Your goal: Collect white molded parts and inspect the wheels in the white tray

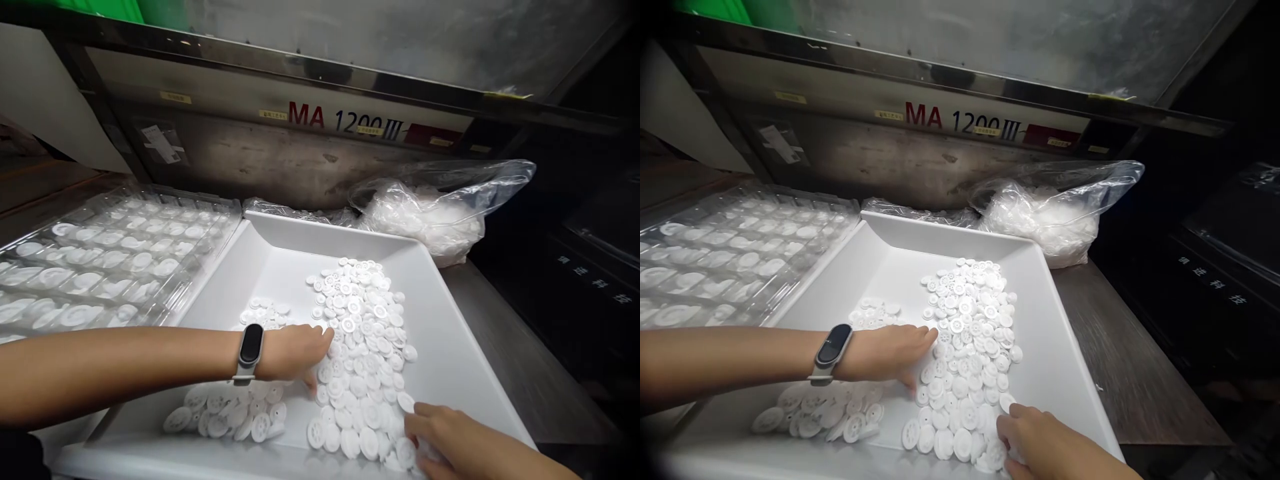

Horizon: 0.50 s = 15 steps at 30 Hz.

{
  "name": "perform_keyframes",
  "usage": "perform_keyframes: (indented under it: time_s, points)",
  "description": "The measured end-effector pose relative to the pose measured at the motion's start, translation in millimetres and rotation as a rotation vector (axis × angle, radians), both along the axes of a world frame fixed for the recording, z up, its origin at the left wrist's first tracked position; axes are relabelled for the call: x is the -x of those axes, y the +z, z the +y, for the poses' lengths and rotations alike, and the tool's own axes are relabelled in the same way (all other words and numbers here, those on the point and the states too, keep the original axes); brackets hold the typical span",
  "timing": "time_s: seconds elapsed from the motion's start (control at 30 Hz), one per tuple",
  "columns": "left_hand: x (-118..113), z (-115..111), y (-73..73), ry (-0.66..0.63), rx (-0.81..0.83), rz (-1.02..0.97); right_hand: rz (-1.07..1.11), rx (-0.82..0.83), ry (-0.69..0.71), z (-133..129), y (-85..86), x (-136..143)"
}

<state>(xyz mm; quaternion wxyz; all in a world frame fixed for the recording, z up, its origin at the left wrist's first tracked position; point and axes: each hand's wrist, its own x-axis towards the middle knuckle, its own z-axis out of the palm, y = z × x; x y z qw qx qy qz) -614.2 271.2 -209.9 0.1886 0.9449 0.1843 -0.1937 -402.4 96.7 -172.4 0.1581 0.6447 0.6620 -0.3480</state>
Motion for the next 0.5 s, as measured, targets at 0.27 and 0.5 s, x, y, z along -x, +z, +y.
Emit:
perform_keyframes:
  time_s: [0.27,0.5]
  points:
    - [-19.5,-21.7,-2.9,-0.001,0.126,0.001,0.053,0.094,-0.083,4.3,2.6,-9.1]
    - [1.5,-32.4,-17.8,0.063,0.23,-0.186,0.051,0.2,0.001,21.1,12.7,-5.9]
